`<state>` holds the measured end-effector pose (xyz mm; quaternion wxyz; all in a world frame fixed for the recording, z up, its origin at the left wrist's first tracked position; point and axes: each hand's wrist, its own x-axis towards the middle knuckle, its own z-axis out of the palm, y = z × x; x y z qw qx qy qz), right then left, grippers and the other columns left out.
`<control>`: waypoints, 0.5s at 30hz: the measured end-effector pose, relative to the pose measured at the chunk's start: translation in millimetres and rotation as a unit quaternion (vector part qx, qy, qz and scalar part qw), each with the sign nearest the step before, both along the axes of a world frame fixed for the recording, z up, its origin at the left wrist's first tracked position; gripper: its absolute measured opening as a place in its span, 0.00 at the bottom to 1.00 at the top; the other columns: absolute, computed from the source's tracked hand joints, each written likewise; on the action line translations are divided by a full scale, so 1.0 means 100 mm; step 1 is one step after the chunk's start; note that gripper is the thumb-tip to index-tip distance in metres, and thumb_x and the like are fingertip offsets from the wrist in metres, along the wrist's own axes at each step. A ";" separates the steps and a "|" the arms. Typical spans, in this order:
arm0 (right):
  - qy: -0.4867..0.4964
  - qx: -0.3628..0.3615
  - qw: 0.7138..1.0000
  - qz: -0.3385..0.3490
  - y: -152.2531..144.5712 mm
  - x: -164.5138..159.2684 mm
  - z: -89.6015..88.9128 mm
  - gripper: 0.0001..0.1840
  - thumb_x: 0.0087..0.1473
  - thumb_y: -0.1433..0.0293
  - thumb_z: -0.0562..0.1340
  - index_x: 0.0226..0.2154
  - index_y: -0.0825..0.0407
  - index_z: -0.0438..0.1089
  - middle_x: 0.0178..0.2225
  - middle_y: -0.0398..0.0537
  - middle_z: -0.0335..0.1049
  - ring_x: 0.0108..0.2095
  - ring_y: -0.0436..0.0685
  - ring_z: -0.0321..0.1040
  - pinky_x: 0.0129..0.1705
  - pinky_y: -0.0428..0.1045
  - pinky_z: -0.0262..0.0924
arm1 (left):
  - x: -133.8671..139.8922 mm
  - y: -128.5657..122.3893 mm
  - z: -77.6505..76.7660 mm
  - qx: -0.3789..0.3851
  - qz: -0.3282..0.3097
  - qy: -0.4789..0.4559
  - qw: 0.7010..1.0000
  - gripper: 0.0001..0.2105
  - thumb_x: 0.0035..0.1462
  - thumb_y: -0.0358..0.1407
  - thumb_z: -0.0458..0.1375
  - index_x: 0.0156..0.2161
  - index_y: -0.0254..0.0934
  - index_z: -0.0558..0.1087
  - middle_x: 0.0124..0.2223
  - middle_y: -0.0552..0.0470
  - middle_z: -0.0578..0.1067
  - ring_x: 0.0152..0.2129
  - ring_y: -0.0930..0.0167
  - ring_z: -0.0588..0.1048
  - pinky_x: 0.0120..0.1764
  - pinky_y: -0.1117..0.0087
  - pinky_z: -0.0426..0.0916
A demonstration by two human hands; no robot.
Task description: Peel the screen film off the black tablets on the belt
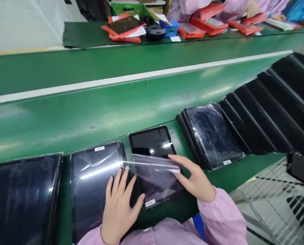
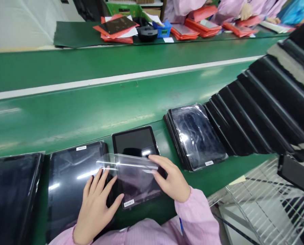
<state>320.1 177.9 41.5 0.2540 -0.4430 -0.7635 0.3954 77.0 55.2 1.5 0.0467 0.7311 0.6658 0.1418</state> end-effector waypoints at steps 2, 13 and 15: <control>-0.028 0.007 0.998 -0.050 0.03 0.03 -0.07 0.24 0.58 0.71 0.59 0.57 0.46 0.68 0.51 0.52 0.74 0.49 0.62 0.72 0.51 0.60 0.68 | 0.00 0.00 -0.02 0.000 0.000 -0.006 1.000 0.21 0.60 0.40 0.56 0.56 0.36 0.69 0.67 0.39 0.60 0.65 0.51 0.57 0.62 0.45 0.53; 0.025 -0.077 0.994 -0.069 0.08 -0.06 0.00 0.37 0.56 0.71 0.58 0.67 0.53 0.52 0.25 0.40 0.71 0.24 0.54 0.69 0.33 0.52 0.68 | -0.02 0.00 -0.05 0.006 0.000 -0.020 1.000 0.19 0.61 0.41 0.55 0.55 0.35 0.71 0.66 0.37 0.61 0.64 0.49 0.58 0.60 0.41 0.57; 0.069 -0.116 0.990 -0.046 0.12 -0.12 0.07 0.39 0.55 0.70 0.59 0.67 0.53 0.50 0.23 0.38 0.70 0.24 0.54 0.70 0.31 0.51 0.70 | -0.02 0.00 -0.05 0.004 0.000 -0.018 1.000 0.18 0.62 0.41 0.55 0.54 0.34 0.72 0.66 0.35 0.62 0.64 0.48 0.58 0.59 0.40 0.57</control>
